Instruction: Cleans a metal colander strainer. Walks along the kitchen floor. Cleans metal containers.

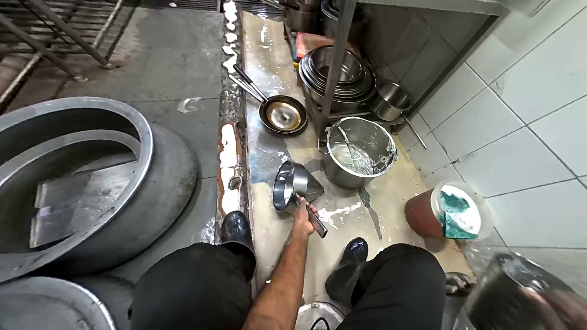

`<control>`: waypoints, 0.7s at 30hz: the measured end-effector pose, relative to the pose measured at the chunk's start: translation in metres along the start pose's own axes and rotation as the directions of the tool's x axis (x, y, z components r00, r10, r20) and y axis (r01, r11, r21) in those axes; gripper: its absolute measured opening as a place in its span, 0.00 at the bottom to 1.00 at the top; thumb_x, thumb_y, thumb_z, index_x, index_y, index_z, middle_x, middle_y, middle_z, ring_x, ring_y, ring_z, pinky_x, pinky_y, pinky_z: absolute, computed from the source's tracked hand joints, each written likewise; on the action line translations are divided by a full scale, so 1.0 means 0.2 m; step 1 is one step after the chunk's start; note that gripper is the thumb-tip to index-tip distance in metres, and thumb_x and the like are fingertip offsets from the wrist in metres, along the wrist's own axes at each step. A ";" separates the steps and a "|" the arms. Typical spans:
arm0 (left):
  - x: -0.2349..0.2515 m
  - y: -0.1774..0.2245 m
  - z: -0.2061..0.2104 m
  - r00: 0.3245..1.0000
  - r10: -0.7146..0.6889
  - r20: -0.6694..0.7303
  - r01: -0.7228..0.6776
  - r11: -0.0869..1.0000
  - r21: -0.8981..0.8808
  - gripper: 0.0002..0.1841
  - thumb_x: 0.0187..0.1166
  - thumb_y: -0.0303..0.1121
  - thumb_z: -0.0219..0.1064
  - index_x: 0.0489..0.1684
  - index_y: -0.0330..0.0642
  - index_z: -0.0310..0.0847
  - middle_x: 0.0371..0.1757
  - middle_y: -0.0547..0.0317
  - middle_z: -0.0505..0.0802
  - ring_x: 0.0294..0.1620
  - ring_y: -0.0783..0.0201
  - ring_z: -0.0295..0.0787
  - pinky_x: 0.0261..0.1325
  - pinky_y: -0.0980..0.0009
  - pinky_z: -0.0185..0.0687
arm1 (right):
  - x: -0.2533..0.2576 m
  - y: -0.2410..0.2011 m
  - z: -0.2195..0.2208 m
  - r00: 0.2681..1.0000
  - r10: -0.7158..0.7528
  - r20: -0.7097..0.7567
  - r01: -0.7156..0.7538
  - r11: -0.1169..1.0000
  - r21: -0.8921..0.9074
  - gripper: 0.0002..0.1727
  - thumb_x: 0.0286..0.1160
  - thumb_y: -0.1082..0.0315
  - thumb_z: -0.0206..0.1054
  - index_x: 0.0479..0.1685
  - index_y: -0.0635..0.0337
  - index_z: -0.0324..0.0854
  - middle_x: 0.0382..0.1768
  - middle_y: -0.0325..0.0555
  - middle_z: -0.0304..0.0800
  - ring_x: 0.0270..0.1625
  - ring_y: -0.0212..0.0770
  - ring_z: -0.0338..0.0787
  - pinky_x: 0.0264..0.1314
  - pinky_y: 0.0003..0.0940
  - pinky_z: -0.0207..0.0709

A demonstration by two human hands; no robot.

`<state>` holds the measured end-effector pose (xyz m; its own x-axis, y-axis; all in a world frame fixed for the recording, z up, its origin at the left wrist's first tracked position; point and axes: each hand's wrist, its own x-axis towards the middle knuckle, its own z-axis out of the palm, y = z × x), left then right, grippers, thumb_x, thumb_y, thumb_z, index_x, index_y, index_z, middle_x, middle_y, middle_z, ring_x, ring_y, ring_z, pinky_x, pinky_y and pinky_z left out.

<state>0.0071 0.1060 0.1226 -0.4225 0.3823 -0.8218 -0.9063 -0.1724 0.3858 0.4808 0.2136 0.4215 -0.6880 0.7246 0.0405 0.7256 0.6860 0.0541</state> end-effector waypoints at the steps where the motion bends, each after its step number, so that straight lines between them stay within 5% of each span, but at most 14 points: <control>1: -0.03 -0.02 0.00 1.000 -0.012 0.018 0.013 0.999 -0.051 0.21 0.93 0.55 0.49 0.39 0.47 0.71 0.22 0.63 0.79 0.16 0.69 0.78 0.19 0.73 0.78 | 0.09 0.07 0.11 0.990 -0.120 -0.068 0.122 0.992 0.020 0.32 0.89 0.47 0.55 0.26 0.67 0.87 0.27 0.62 0.91 0.32 0.61 0.94 0.31 0.57 0.84; 4: -0.07 -0.05 -0.02 0.999 -0.031 0.037 0.035 0.991 -0.131 0.23 0.95 0.55 0.44 0.47 0.45 0.72 0.25 0.60 0.82 0.18 0.66 0.80 0.21 0.72 0.80 | 0.46 0.05 0.35 0.892 -0.390 -0.229 0.404 0.915 0.018 0.36 0.84 0.39 0.50 0.14 0.56 0.81 0.18 0.48 0.86 0.21 0.49 0.90 0.17 0.47 0.77; 10: -0.07 0.00 0.07 0.999 -0.026 -0.030 0.021 0.985 -0.171 0.25 0.95 0.55 0.38 0.45 0.44 0.71 0.25 0.59 0.81 0.18 0.65 0.78 0.20 0.72 0.78 | 1.03 -0.41 0.54 0.660 -0.743 -0.111 0.751 0.658 0.062 0.36 0.84 0.37 0.49 0.13 0.53 0.81 0.17 0.42 0.84 0.23 0.45 0.90 0.19 0.45 0.81; 16: 0.02 0.01 0.12 0.994 -0.025 -0.109 0.013 0.994 -0.104 0.27 0.91 0.61 0.46 0.41 0.45 0.74 0.24 0.60 0.81 0.18 0.66 0.77 0.21 0.71 0.77 | 1.22 -0.88 0.60 0.442 -0.897 -0.007 0.878 0.431 0.207 0.38 0.87 0.36 0.45 0.17 0.54 0.81 0.17 0.42 0.83 0.25 0.45 0.90 0.21 0.45 0.80; 18: 0.03 0.02 0.12 0.997 -0.019 -0.080 0.014 0.998 -0.062 0.24 0.90 0.59 0.52 0.46 0.45 0.76 0.29 0.59 0.82 0.26 0.63 0.79 0.31 0.63 0.81 | 1.24 -1.00 0.59 0.403 -0.914 0.045 0.879 0.400 0.258 0.38 0.87 0.36 0.45 0.18 0.54 0.82 0.17 0.43 0.83 0.25 0.46 0.90 0.21 0.46 0.80; 21: 0.04 0.03 0.11 0.998 0.055 -0.033 -0.053 0.996 0.067 0.18 0.92 0.51 0.54 0.44 0.46 0.76 0.27 0.64 0.82 0.23 0.69 0.78 0.27 0.71 0.79 | 1.25 -1.15 0.55 0.340 -0.924 0.172 0.865 0.379 0.328 0.38 0.88 0.36 0.44 0.20 0.56 0.81 0.18 0.46 0.83 0.26 0.50 0.90 0.23 0.50 0.80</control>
<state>-0.0019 0.1284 0.1269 -0.4718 0.3424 -0.8125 -0.8803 -0.1315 0.4558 0.1440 0.2438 0.3095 -0.9028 -0.3763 -0.2082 -0.3162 0.9090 -0.2716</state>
